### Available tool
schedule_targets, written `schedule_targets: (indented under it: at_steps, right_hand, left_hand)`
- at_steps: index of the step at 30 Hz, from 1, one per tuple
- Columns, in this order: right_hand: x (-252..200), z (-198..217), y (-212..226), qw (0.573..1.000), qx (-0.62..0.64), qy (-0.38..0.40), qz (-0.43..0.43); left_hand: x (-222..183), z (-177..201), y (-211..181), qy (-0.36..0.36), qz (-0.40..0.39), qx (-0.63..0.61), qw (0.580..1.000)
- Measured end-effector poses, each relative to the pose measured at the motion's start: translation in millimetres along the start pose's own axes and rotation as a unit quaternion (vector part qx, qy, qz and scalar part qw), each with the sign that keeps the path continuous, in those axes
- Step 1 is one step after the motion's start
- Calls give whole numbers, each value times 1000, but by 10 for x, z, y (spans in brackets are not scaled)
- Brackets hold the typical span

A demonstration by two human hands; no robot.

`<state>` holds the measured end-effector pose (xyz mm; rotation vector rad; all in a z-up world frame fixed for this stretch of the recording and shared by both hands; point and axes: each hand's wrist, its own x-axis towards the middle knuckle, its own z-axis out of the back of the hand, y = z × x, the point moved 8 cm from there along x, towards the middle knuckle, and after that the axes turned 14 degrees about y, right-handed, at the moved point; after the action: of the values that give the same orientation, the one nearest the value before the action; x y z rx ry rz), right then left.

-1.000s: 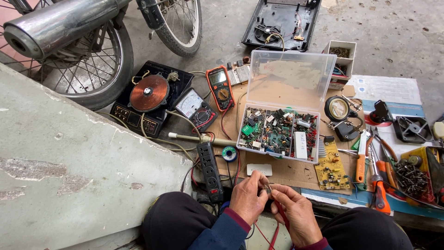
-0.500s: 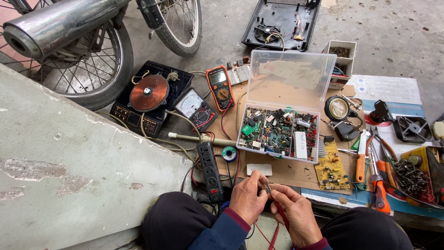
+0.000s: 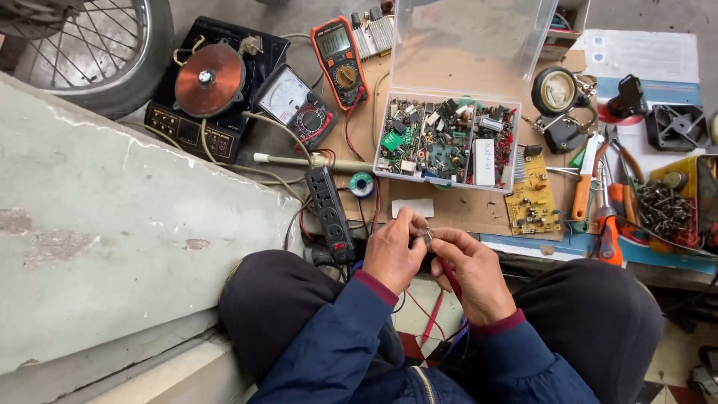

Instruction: Searching for a specific electronic component in a storage bin and then inspecting it using multimeter probes.

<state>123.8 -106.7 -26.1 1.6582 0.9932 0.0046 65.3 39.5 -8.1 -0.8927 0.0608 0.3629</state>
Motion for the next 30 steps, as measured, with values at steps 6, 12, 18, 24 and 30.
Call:
schedule_targets:
  at_steps: [6,12,18,24,30]
  right_hand:
    - [-5,-35,31,1000,18,7,2]
    - [0,-25,6,999,37,9,5]
    - [-19,-65,49,999,36,16,-5]
    - [-12,-51,37,999,34,17,-5]
    - [-13,-33,19,999,34,16,-5]
  left_hand:
    - [16,-23,55,-3,4,-6,1000]
    - [24,-16,70,-3,15,5,1000]
    - [20,-13,76,-3,18,9,1000]
    - [26,-20,75,-1,16,6,1000]
    - [19,-32,76,-3,13,0,1000]
